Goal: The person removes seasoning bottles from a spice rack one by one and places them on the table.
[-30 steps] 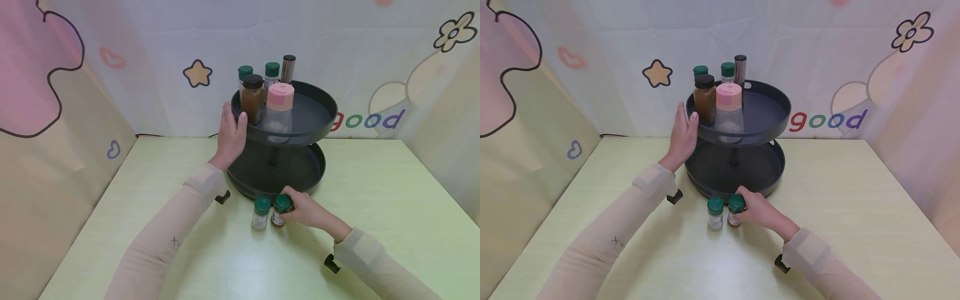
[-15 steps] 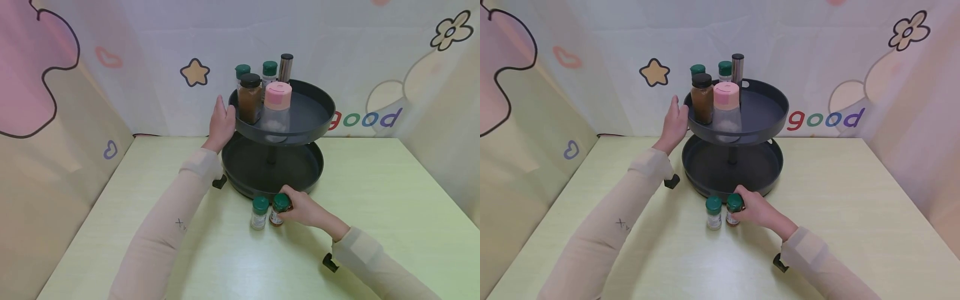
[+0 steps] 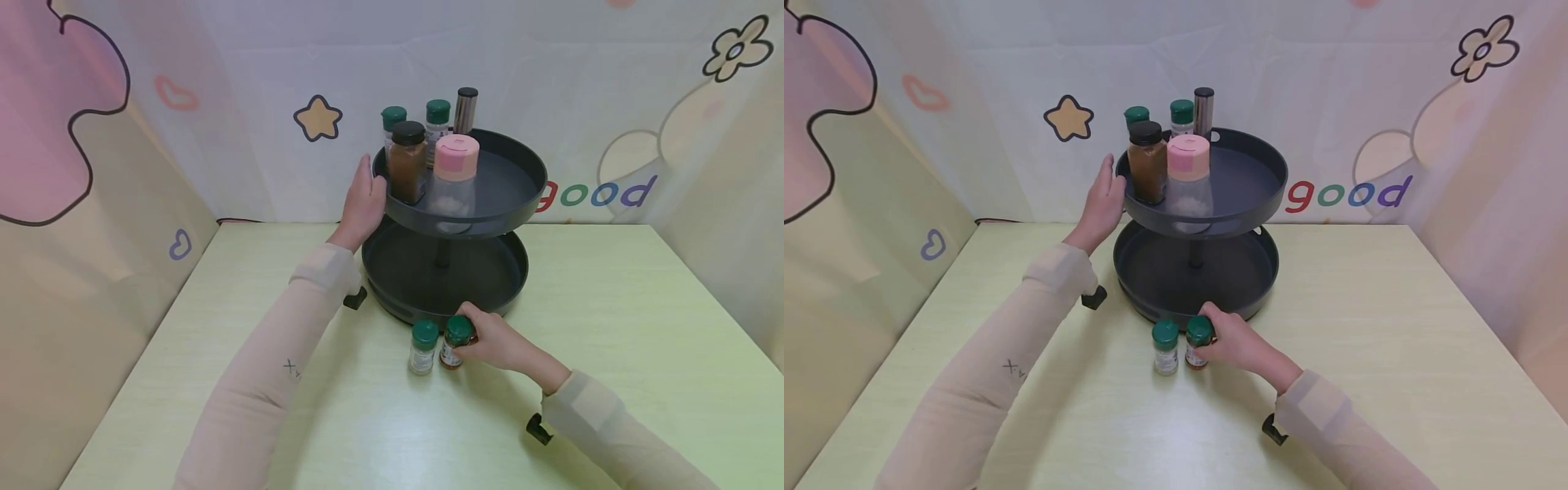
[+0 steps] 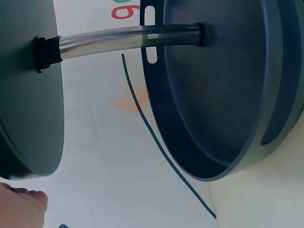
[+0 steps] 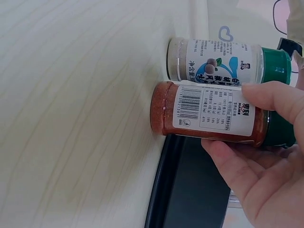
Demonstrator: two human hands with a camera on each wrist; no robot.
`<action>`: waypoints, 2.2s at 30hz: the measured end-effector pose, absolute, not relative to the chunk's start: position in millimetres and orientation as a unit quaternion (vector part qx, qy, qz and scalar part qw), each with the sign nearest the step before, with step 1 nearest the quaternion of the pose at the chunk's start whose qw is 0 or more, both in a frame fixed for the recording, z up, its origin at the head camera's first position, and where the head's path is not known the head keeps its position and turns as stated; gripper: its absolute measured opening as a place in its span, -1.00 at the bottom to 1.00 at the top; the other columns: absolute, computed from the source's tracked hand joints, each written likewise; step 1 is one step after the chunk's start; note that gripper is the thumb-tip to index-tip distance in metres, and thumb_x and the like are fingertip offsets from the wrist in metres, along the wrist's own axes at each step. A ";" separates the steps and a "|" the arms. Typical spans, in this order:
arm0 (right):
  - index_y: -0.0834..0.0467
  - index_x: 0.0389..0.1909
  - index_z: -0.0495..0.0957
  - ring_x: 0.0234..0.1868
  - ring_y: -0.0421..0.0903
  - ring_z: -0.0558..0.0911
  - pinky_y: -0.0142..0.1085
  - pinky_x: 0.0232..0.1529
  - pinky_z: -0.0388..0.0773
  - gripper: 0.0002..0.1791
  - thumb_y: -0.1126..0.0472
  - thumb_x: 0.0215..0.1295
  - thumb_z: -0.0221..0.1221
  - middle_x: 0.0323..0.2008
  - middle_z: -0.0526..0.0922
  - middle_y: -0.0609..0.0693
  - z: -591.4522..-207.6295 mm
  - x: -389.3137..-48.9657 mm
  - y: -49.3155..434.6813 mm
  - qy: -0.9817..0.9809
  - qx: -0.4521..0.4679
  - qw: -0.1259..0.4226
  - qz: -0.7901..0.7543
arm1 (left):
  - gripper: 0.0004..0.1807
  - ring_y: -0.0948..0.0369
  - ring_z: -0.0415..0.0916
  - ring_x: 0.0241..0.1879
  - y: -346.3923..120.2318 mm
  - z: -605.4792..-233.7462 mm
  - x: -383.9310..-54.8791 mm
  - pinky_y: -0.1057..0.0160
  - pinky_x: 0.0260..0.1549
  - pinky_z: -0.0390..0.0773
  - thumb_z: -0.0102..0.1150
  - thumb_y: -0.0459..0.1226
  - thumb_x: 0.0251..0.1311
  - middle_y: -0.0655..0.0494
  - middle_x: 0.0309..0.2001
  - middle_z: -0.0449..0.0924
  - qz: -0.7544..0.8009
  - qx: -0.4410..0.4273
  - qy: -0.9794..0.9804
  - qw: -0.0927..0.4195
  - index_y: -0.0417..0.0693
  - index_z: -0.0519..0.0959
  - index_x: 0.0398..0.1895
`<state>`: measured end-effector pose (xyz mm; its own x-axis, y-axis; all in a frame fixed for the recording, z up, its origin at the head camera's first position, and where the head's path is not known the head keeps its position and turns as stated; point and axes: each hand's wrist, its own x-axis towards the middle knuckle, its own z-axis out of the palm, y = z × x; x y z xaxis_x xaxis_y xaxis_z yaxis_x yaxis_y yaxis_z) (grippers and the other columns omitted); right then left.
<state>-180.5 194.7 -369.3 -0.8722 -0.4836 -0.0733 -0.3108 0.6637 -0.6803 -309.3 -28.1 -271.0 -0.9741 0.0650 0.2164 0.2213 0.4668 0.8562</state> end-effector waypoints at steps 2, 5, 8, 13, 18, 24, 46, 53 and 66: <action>0.17 -0.26 0.30 -0.45 -0.15 0.43 -0.38 -0.41 0.43 -0.61 0.22 -0.05 0.28 -0.36 0.54 0.03 -369.5 -180.4 194.4 0.903 -0.219 0.125 -0.347 | -0.40 0.27 -0.29 0.39 -28.1 -271.7 -308.5 0.28 0.33 -0.17 -0.47 -0.14 0.30 0.18 0.41 -0.28 -0.510 -0.088 -0.852 0.073 -0.04 -0.24 0.38; 0.17 -0.26 0.30 -0.45 -0.16 0.42 -0.38 -0.42 0.42 -0.62 0.22 -0.05 0.28 -0.37 0.53 0.02 -369.6 -179.9 194.2 0.903 -0.222 0.125 -0.347 | -0.40 0.27 -0.29 0.39 -27.2 -272.0 -306.3 0.28 0.33 -0.18 -0.48 -0.15 0.30 0.18 0.41 -0.28 -0.511 -0.092 -0.852 0.069 -0.03 -0.25 0.38; 0.16 -0.27 0.30 -0.46 -0.16 0.42 -0.38 -0.43 0.42 -0.62 0.23 -0.05 0.28 -0.38 0.53 0.01 -369.9 -179.6 193.4 0.903 -0.220 0.125 -0.348 | -0.41 0.26 -0.28 0.39 -25.8 -271.7 -303.7 0.28 0.33 -0.16 -0.48 -0.16 0.30 0.16 0.41 -0.27 -0.512 -0.095 -0.851 0.071 -0.03 -0.24 0.38; 0.16 -0.26 0.30 -0.45 -0.15 0.43 -0.36 -0.41 0.43 -0.62 0.24 -0.05 0.28 -0.37 0.53 0.02 -370.7 -179.9 193.6 0.902 -0.218 0.125 -0.350 | -0.41 0.25 -0.27 0.39 -23.3 -272.5 -299.7 0.27 0.33 -0.15 -0.47 -0.17 0.31 0.13 0.41 -0.26 -0.517 -0.099 -0.847 0.078 -0.07 -0.23 0.38; 0.15 -0.26 0.30 -0.45 -0.15 0.43 -0.36 -0.40 0.43 -0.62 0.24 -0.06 0.28 -0.36 0.53 0.02 -371.4 -179.9 193.7 0.903 -0.216 0.125 -0.350 | -0.40 0.26 -0.31 0.39 -20.1 -274.6 -295.6 0.29 0.33 -0.18 -0.46 -0.15 0.32 0.14 0.41 -0.30 -0.519 -0.101 -0.845 0.084 -0.08 -0.25 0.38; 0.16 -0.26 0.29 -0.45 -0.16 0.44 -0.37 -0.41 0.43 -0.62 0.23 -0.05 0.28 -0.35 0.54 0.03 -372.1 -180.0 194.2 0.903 -0.220 0.122 -0.348 | -0.38 0.27 -0.35 0.39 -15.8 -276.6 -288.5 0.30 0.33 -0.19 -0.43 -0.14 0.33 0.14 0.42 -0.35 -0.513 -0.097 -0.847 0.095 -0.08 -0.28 0.38; 0.16 -0.25 0.29 -0.48 -0.17 0.43 -0.37 -0.43 0.44 -0.62 0.25 -0.04 0.26 -0.39 0.54 0.01 -372.0 -179.6 193.2 0.903 -0.219 0.123 -0.349 | -0.33 0.21 -0.34 0.39 -0.2 -279.4 -267.3 0.28 0.32 -0.15 -0.38 -0.06 0.31 0.07 0.41 -0.35 -0.487 -0.067 -0.860 0.137 -0.13 -0.26 0.37; 0.15 -0.25 0.28 -0.44 -0.16 0.45 -0.36 -0.40 0.45 -0.62 0.23 -0.04 0.27 -0.35 0.54 0.02 -372.6 -179.8 193.9 0.901 -0.220 0.125 -0.352 | -0.30 0.20 -0.33 0.39 3.1 -279.4 -259.7 0.24 0.32 -0.13 -0.35 -0.02 0.30 0.07 0.41 -0.35 -0.483 -0.060 -0.862 0.140 -0.11 -0.26 0.38; 0.16 -0.24 0.28 -0.43 -0.15 0.45 -0.37 -0.38 0.45 -0.61 0.23 -0.04 0.27 -0.33 0.54 0.03 -373.5 -180.6 194.3 0.901 -0.216 0.130 -0.352 | -0.24 0.16 -0.37 0.39 8.4 -281.9 -249.0 0.09 0.32 -0.10 -0.34 0.06 0.26 0.10 0.41 -0.43 -0.476 -0.060 -0.867 0.133 -0.07 -0.29 0.38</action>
